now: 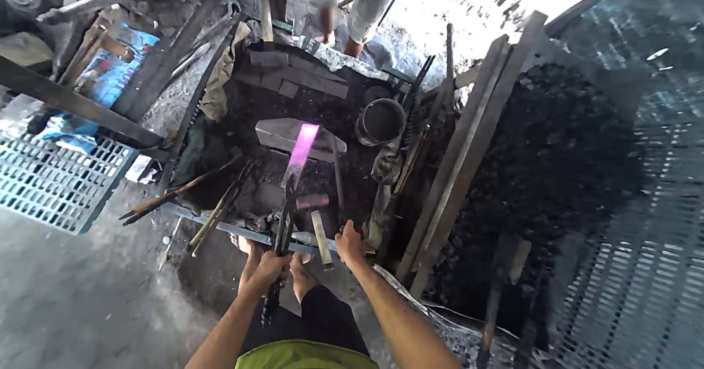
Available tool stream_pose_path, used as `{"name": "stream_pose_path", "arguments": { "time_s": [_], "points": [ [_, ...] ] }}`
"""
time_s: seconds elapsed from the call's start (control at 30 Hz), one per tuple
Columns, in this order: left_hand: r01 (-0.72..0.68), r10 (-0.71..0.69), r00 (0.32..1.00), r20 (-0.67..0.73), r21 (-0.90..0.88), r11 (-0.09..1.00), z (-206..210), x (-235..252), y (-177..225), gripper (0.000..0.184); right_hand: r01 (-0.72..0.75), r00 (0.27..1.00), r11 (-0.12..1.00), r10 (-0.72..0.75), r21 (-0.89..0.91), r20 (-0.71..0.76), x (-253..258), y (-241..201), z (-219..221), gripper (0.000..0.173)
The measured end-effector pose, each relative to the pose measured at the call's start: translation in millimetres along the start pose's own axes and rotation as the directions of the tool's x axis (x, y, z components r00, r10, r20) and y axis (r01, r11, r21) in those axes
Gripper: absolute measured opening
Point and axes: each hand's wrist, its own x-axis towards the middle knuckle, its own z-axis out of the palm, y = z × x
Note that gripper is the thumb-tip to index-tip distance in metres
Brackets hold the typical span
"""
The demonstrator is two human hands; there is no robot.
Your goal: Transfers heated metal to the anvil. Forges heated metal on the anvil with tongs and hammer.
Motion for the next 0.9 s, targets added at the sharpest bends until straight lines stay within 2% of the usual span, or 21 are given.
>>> {"name": "stream_pose_path", "arguments": {
  "time_s": [0.43, 0.63, 0.73, 0.8, 0.87, 0.9],
  "points": [
    [0.06, -0.058, 0.998, -0.036, 0.039, 0.997, 6.0, -18.9, 17.4, 0.015, -0.037, 0.999, 0.997, 0.035, -0.071, -0.03, -5.5, -9.2, -1.6, 0.048],
    [0.028, -0.028, 1.0, -0.003, 0.002, 1.0, 2.9, -26.2, 27.3, 0.013, -0.034, 0.997, 0.994, 0.026, -0.104, -0.076, -11.2, -9.0, -6.2, 0.052],
    [0.002, -0.002, 1.0, -0.014, -0.019, 1.0, 3.2, -22.7, 30.4, 0.012, -0.024, 0.996, 0.998, 0.019, -0.054, -0.093, -18.8, -5.8, -4.7, 0.05],
    [-0.027, 0.029, 0.999, -0.044, 0.049, 0.998, 2.1, -15.7, 34.0, 0.013, -0.013, 0.991, 0.999, 0.017, 0.03, -0.135, -24.6, 1.6, 2.9, 0.049],
    [-0.063, 0.094, 0.989, -0.11, 0.261, 0.963, 1.9, -5.3, 40.6, 0.017, 0.021, 0.982, 0.991, 0.004, 0.129, -0.189, -32.5, 18.9, 14.6, 0.051],
    [-0.07, 0.141, 0.979, -0.15, 0.403, 0.913, 1.3, -0.1, 46.8, 0.021, 0.033, 0.977, 0.984, 0.004, 0.174, -0.212, -37.1, 29.4, 21.0, 0.052]
  ]
}}
